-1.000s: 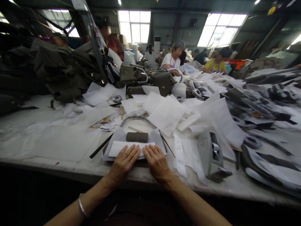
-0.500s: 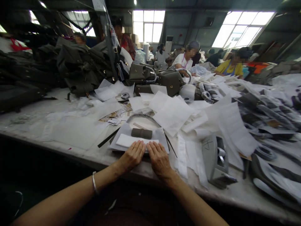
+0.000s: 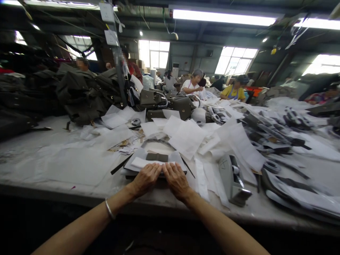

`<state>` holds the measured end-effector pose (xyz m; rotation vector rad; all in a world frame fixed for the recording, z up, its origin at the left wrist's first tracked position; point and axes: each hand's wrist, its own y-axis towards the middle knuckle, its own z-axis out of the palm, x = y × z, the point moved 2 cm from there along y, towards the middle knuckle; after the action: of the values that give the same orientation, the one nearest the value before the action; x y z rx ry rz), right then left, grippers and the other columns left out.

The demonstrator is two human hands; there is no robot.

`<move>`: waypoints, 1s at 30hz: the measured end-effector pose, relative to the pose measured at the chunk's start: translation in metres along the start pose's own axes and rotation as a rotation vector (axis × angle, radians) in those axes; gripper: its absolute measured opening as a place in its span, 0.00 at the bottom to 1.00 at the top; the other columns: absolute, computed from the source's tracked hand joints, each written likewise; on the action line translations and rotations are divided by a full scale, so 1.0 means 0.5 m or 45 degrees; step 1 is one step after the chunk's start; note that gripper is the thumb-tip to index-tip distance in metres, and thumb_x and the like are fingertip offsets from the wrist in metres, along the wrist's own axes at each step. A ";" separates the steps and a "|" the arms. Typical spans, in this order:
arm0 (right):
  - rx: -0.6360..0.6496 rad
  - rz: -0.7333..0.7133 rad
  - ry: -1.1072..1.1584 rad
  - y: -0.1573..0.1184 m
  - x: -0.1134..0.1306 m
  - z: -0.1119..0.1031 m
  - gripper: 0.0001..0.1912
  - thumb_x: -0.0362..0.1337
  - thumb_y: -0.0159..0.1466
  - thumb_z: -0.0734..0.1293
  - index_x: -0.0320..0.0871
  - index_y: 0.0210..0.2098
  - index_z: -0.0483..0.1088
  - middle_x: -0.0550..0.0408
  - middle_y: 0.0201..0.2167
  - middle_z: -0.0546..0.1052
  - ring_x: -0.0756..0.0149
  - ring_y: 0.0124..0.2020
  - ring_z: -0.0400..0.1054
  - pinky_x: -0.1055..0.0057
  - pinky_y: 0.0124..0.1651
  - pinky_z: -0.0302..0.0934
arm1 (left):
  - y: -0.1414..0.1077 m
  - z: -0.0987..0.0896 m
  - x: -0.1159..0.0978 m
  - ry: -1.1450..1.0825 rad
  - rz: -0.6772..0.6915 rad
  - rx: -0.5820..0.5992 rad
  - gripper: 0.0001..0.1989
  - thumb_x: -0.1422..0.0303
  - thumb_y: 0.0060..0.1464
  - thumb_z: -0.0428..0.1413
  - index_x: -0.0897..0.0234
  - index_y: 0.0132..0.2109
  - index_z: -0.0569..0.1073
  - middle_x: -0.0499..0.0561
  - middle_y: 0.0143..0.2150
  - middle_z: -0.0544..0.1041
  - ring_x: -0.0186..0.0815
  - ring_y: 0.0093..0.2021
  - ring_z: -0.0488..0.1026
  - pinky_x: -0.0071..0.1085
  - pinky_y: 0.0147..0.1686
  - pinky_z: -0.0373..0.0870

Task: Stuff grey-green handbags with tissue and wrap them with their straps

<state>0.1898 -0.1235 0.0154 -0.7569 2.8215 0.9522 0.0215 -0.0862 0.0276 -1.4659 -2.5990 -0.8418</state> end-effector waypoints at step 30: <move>0.296 0.155 0.487 -0.010 0.099 -0.020 0.06 0.37 0.65 0.65 0.43 0.41 0.67 0.50 0.41 0.76 0.59 0.42 0.67 0.64 0.48 0.62 | -0.132 0.031 -0.034 -0.289 -0.190 -0.749 0.20 0.71 0.67 0.41 0.63 0.56 0.74 0.51 0.52 0.79 0.34 0.55 0.73 0.32 0.66 0.54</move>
<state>0.1497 -0.1538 0.0100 -0.8206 3.2619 0.5193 -0.0189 -0.1189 -0.0193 -1.5667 -2.7910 -1.6625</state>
